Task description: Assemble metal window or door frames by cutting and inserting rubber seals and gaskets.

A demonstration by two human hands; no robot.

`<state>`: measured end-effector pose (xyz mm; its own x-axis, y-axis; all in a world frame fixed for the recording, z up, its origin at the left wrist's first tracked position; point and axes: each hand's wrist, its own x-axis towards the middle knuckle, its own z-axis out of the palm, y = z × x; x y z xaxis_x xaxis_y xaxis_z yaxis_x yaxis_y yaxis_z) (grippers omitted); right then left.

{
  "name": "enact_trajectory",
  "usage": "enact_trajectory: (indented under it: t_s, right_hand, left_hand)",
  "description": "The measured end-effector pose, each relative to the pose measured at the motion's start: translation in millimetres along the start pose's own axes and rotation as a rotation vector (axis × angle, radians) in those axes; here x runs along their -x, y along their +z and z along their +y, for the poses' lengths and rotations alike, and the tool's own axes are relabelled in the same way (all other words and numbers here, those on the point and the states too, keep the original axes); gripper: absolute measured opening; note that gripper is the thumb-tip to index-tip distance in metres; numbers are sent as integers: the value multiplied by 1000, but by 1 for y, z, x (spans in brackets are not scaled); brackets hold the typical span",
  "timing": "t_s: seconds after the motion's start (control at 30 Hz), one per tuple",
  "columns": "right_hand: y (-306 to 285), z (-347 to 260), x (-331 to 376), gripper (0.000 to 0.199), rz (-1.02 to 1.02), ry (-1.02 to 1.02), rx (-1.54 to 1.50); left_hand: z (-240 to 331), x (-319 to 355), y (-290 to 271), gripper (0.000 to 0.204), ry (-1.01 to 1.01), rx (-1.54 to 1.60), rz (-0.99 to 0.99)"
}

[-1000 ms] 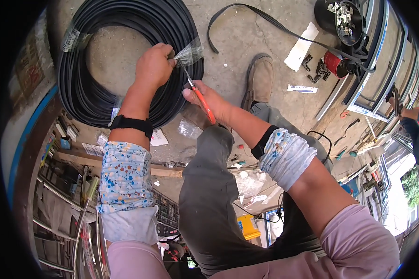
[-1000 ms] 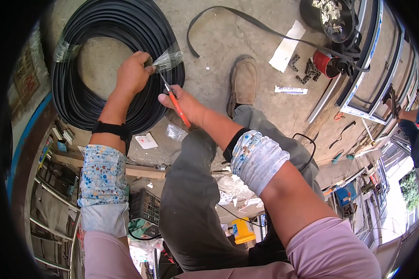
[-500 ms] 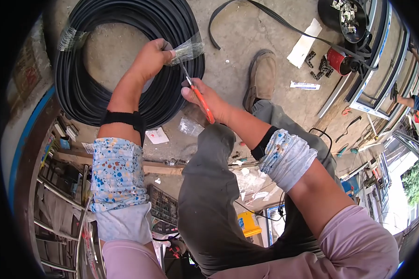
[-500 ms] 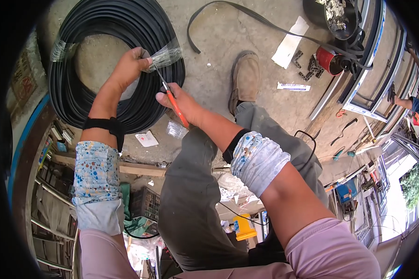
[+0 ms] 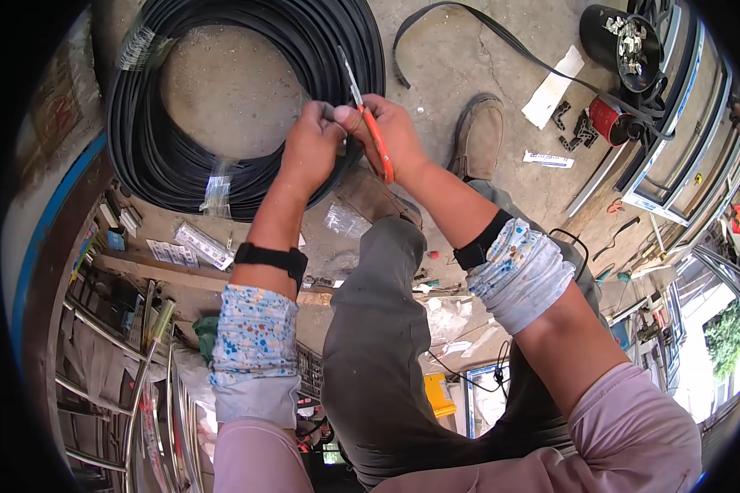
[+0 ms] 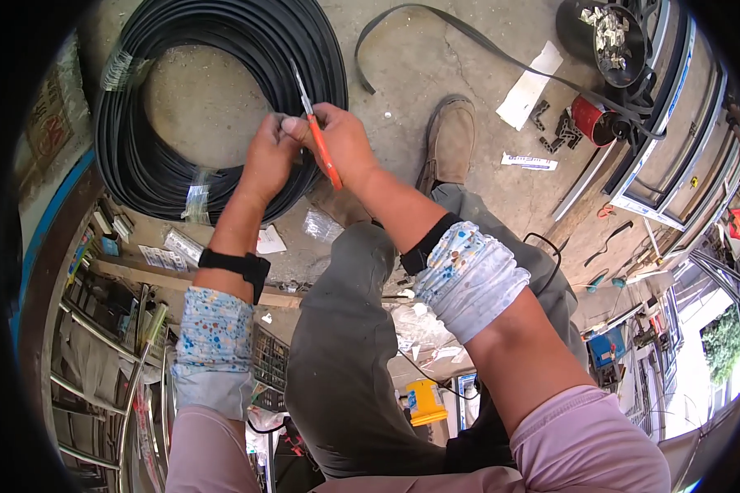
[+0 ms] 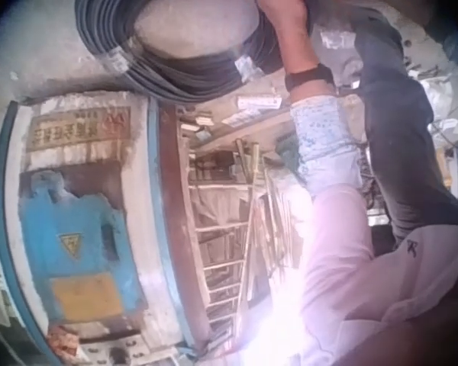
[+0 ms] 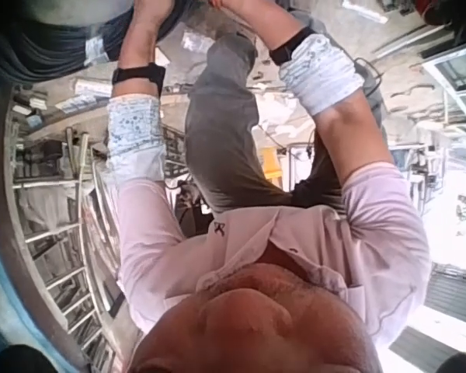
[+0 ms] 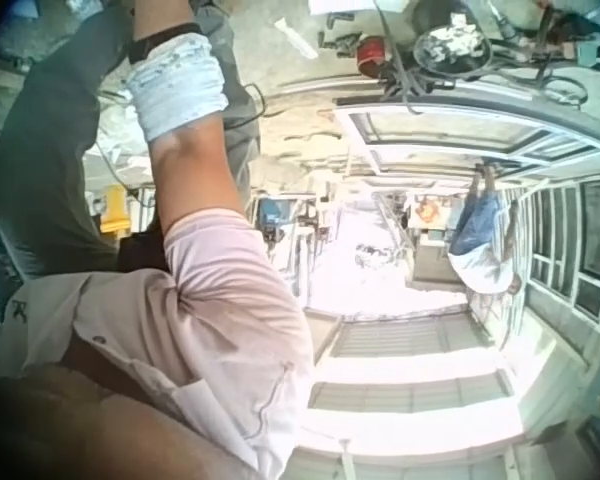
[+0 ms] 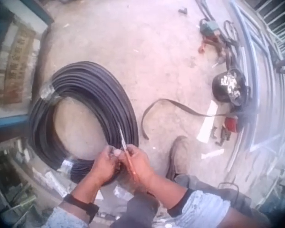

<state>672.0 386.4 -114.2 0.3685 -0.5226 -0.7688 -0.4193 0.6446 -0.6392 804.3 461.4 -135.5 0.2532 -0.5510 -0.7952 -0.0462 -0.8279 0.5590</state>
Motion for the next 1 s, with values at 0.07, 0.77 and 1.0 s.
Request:
enact_trajectory:
  t_s: [0.07,0.77,1.0]
  right_hand:
    - [-8,-30,-13,55,-24,-66,193]
    - [113,-33,47,82,-940,95,957]
    - [137,18,18,106,-963,240,763]
  left_hand:
    - [-26,53,-1,20,-58,-55,46]
    - [-122,106,-139,76,-65,-610,559]
    - [-151,87,-94,72,-121,-570,770]
